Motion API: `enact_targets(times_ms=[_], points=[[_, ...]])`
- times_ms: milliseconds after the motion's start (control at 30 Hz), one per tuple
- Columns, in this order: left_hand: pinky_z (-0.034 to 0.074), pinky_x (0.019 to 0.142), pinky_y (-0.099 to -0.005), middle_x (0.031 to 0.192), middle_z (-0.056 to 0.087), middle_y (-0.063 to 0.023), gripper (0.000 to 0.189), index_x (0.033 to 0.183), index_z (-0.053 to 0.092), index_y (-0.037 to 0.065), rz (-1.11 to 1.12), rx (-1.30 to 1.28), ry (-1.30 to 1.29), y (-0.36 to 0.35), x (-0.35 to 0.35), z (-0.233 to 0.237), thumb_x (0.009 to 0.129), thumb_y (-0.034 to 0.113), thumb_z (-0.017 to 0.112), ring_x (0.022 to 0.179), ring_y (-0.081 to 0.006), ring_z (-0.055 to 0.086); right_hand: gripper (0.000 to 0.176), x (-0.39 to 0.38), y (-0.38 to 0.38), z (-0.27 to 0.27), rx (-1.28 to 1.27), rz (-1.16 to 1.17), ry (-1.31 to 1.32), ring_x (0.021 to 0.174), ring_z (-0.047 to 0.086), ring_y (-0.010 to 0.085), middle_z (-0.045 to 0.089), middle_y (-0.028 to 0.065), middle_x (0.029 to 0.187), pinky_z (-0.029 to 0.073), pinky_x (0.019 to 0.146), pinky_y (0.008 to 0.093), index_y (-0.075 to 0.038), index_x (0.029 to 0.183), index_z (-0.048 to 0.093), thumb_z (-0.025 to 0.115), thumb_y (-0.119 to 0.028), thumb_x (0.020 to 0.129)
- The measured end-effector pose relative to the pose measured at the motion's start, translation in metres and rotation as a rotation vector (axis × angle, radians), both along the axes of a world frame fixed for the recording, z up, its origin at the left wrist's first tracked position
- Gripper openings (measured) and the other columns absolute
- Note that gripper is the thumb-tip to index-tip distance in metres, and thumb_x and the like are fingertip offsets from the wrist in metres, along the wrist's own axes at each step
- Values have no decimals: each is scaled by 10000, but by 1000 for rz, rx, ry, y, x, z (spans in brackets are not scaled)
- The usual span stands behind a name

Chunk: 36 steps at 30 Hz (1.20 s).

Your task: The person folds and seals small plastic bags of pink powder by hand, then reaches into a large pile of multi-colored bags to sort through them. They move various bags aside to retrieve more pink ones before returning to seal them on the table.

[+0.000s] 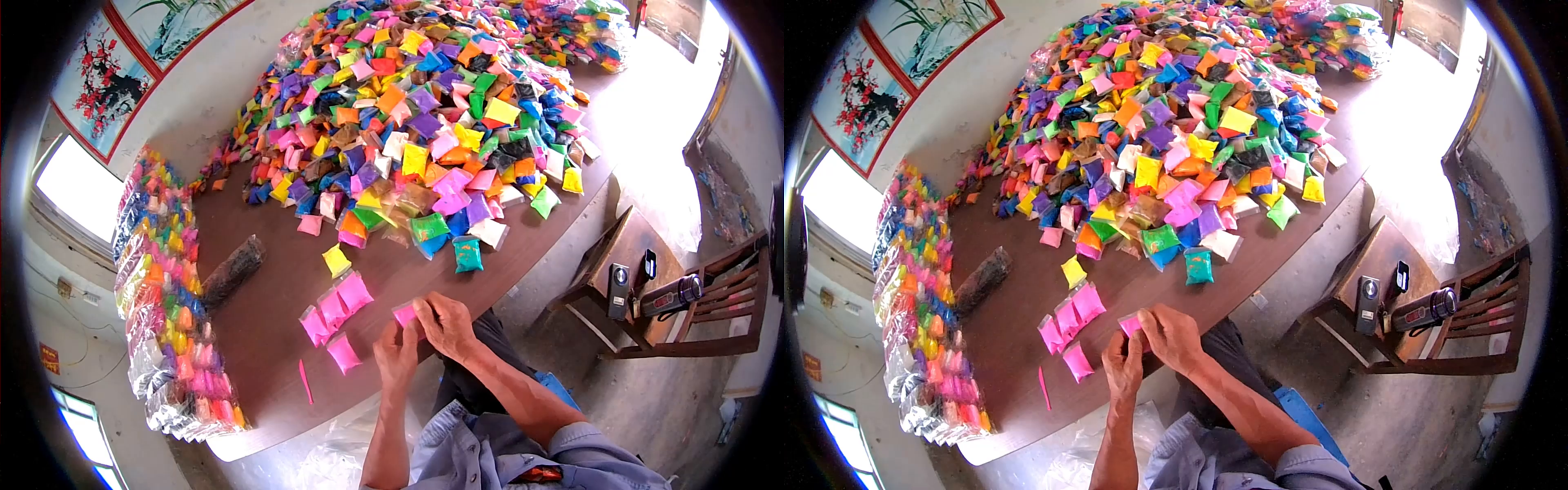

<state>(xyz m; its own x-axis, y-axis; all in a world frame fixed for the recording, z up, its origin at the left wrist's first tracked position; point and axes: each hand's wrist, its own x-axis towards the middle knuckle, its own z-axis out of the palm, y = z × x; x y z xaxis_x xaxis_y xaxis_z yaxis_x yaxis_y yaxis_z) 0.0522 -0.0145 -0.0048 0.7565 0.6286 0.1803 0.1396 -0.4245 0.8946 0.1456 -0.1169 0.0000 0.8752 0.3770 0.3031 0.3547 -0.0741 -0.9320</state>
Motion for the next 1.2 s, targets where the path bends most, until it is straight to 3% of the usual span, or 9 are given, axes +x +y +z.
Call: enact_targets(times_ms=[100, 200, 300, 433, 700, 867, 967, 1133, 1200], points=[[449, 608, -354, 698, 587, -58, 277, 865, 619, -32, 34, -97, -84, -4, 2, 6, 1000, 201, 682, 696, -109, 495, 260, 0, 0, -2, -39, 41, -19, 734, 666, 402, 655, 213, 801, 508, 629, 440, -6, 908, 650, 632, -232, 1036], [504, 729, -324, 862, 701, -63, 249, 1057, 702, -40, 31, -189, -73, -10, 3, 28, 1017, 202, 660, 805, -121, 597, 257, 0, -3, -2, -66, 72, -51, 773, 684, 409, 674, 210, 827, 525, 649, 445, -11, 929, 666, 634, -242, 1037], [508, 740, -323, 886, 705, -61, 248, 1064, 701, -41, 2, -284, -46, -6, 0, 22, 1020, 199, 654, 813, -119, 599, 285, -1, -1, -5, -25, 33, -52, 735, 666, 431, 663, 209, 785, 511, 624, 475, -38, 900, 664, 641, -285, 1041], [509, 743, -328, 898, 708, -83, 238, 1066, 700, -45, -4, -117, 29, -4, -2, 21, 1016, 183, 658, 813, -134, 613, 263, -1, 2, -8, -3, -16, -9, 708, 653, 432, 659, 204, 773, 500, 600, 480, -37, 903, 663, 654, -263, 1037], [512, 742, -343, 905, 713, -109, 223, 1067, 695, -50, 60, -130, -60, 2, 1, 11, 1012, 164, 661, 821, -168, 630, 260, -1, -6, -1, -60, 98, -73, 798, 689, 416, 696, 192, 855, 538, 672, 487, -37, 982, 684, 648, -290, 1032], [527, 780, -361, 953, 722, -126, 239, 1134, 710, -31, -13, -6, 96, 0, -1, 21, 1001, 163, 672, 851, -201, 652, 264, 1, -2, -11, -38, 49, -45, 806, 693, 416, 701, 189, 869, 540, 676, 482, -30, 1003, 681, 649, -291, 1030], [534, 805, -363, 977, 725, -130, 263, 1164, 710, -26, -19, -66, 50, 5, 0, 9, 988, 166, 687, 885, -215, 669, 256, 1, -2, -8, -32, 46, -6, 809, 692, 420, 702, 190, 880, 537, 676, 483, -32, 1010, 677, 650, -287, 1027], [531, 856, -308, 1085, 733, -70, 340, 1251, 687, -45, 24, -229, 51, 9, -3, 2, 1017, 202, 683, 988, -151, 649, 252, 2, -8, -4, 46, 116, -27, 804, 683, 438, 693, 202, 871, 527, 667, 492, -37, 1059, 658, 656, -286, 1020], [512, 790, -276, 1016, 709, -34, 296, 1220, 686, -25, 4, -234, 3, 7, -2, 6, 1033, 205, 668, 900, -111, 624, 255, 3, -7, -10, 29, 112, -10, 826, 698, 413, 708, 197, 909, 538, 685, 456, -36, 1100, 680, 669, -275, 1011]])
